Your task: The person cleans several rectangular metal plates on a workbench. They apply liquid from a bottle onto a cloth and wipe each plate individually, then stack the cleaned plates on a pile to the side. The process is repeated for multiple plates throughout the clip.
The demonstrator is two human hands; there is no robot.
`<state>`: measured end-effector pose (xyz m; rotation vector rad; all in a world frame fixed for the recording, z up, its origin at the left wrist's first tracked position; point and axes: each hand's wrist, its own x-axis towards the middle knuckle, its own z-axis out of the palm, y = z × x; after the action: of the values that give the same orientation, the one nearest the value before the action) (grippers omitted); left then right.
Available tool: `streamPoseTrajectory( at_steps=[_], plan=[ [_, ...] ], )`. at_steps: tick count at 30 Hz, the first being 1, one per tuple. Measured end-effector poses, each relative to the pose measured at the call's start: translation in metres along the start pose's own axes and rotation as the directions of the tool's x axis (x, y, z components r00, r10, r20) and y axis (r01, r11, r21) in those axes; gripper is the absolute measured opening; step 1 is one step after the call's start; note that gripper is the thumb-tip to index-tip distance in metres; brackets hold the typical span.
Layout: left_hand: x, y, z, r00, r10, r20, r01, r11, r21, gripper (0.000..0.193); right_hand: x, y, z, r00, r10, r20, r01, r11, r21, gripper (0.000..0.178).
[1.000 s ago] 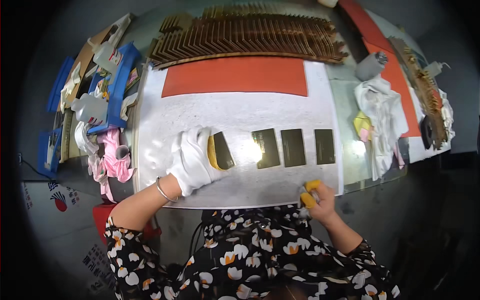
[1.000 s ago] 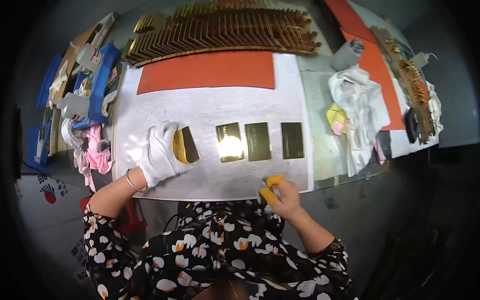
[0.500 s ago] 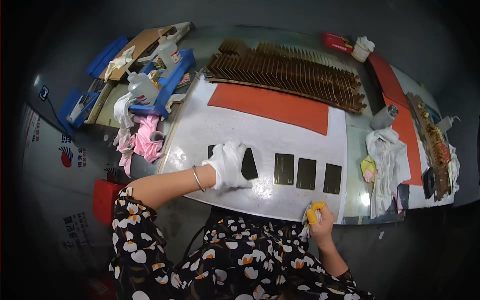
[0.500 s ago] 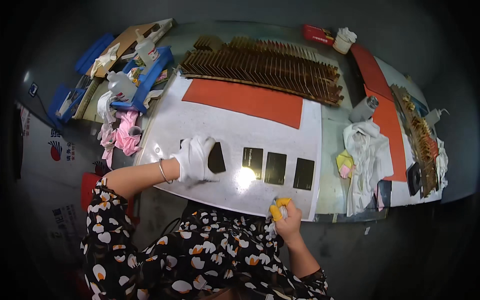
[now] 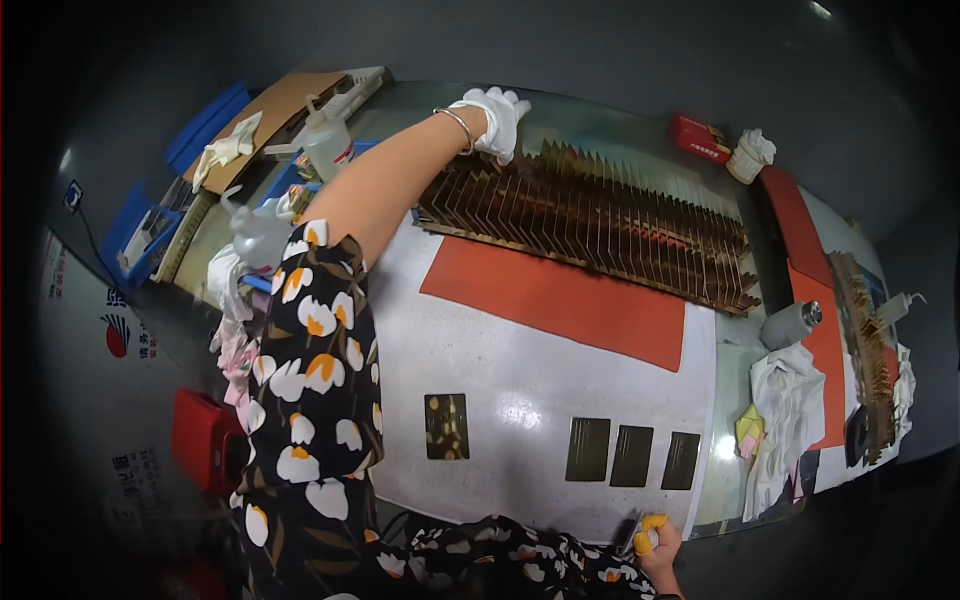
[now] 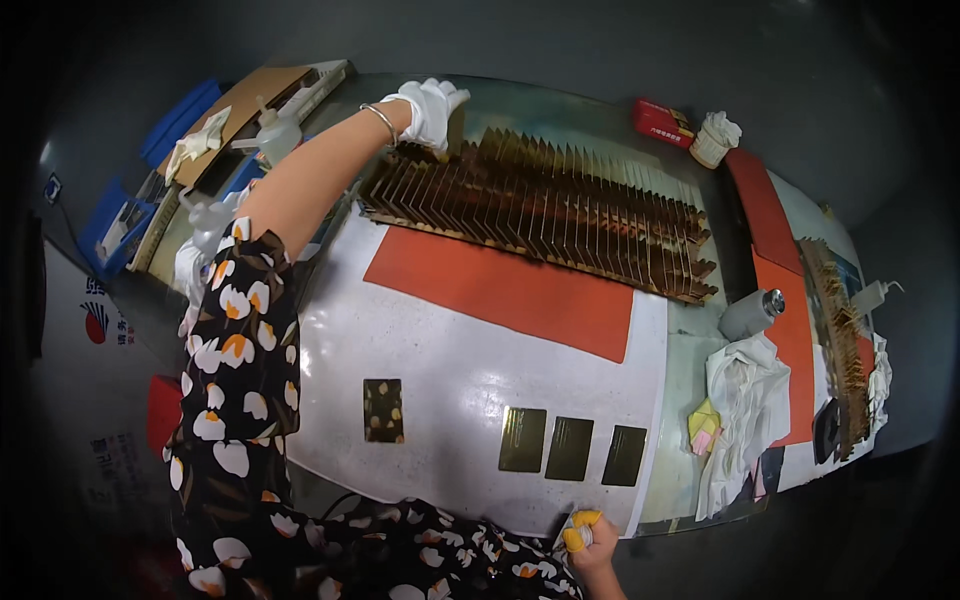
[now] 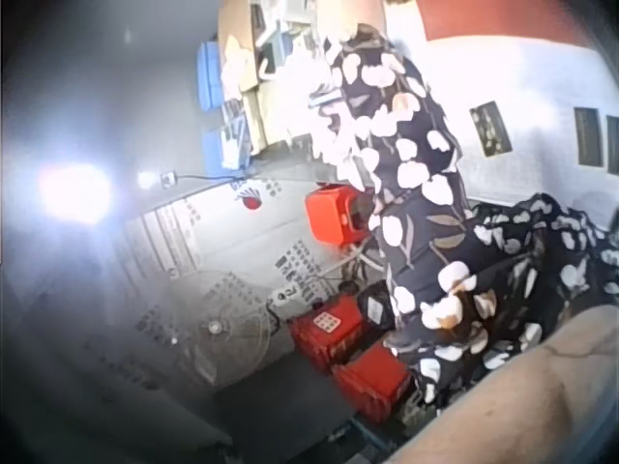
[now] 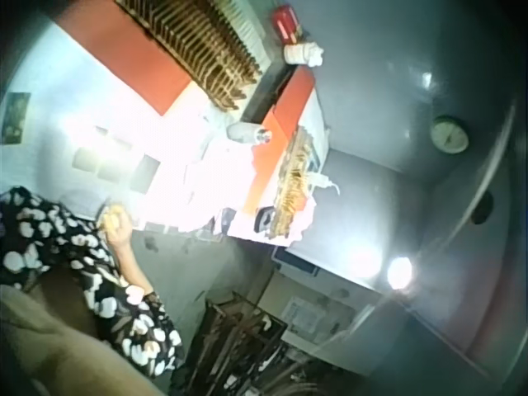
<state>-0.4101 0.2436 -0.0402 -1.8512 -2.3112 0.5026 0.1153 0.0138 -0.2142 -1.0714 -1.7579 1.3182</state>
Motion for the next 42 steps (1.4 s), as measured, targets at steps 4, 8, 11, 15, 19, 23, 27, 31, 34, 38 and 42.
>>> streamPoseTrajectory(
  at_steps=[4,8,11,15,19,23,27,31,34,38,42],
  plan=[
    [0.037,0.013,0.017,0.979,0.111,0.173,-0.115,0.993,0.012,0.096,0.000,-0.002,0.000,0.999,0.038,-0.015,-0.038,0.999,0.006,0.022],
    [0.046,0.012,0.026,0.961,0.167,0.218,-0.160,0.986,-0.050,0.098,0.002,-0.006,-0.002,0.995,0.096,0.005,-0.096,0.995,0.006,0.021],
    [0.039,-0.004,0.019,0.971,0.172,0.165,-0.145,0.975,-0.166,0.092,0.003,-0.007,-0.002,0.996,0.087,0.016,-0.087,0.996,-0.007,0.021],
    [-0.046,-0.011,0.009,0.897,0.037,-0.440,-0.153,0.961,-0.231,0.044,-0.001,0.008,-0.004,1.000,0.013,0.001,-0.013,0.994,-0.107,0.020],
    [-0.202,0.046,0.036,0.854,0.214,-0.475,-0.409,0.839,-0.358,0.076,-0.008,0.003,-0.007,1.000,0.014,-0.015,-0.016,0.990,-0.141,0.022],
    [-0.308,0.094,0.117,0.965,0.216,-0.147,-0.260,0.849,-0.460,0.099,-0.001,0.005,0.001,0.997,-0.072,-0.011,0.071,0.991,-0.111,0.024],
    [-0.316,0.118,0.121,0.992,0.095,-0.087,-0.127,0.828,-0.546,0.083,0.003,-0.004,0.005,0.999,-0.026,0.030,0.025,0.999,0.046,0.020],
    [-0.319,0.124,0.130,0.977,0.040,-0.211,-0.141,0.861,-0.488,0.065,0.006,-0.014,0.010,0.997,-0.079,0.028,0.077,0.995,0.066,0.017],
    [-0.326,0.132,0.126,0.979,-0.059,-0.194,-0.061,0.826,-0.560,0.054,0.004,-0.003,0.008,0.994,-0.111,0.001,0.111,0.994,0.018,0.017],
    [-0.327,0.136,0.129,0.948,-0.083,-0.308,-0.107,0.826,-0.553,0.062,0.000,0.007,0.006,1.000,-0.020,0.018,0.017,0.989,0.146,0.016],
    [-0.332,0.128,0.146,0.948,-0.062,-0.313,-0.129,0.822,-0.554,0.069,0.001,0.005,0.007,0.999,-0.046,0.003,0.046,0.995,0.090,0.016]
  ],
)
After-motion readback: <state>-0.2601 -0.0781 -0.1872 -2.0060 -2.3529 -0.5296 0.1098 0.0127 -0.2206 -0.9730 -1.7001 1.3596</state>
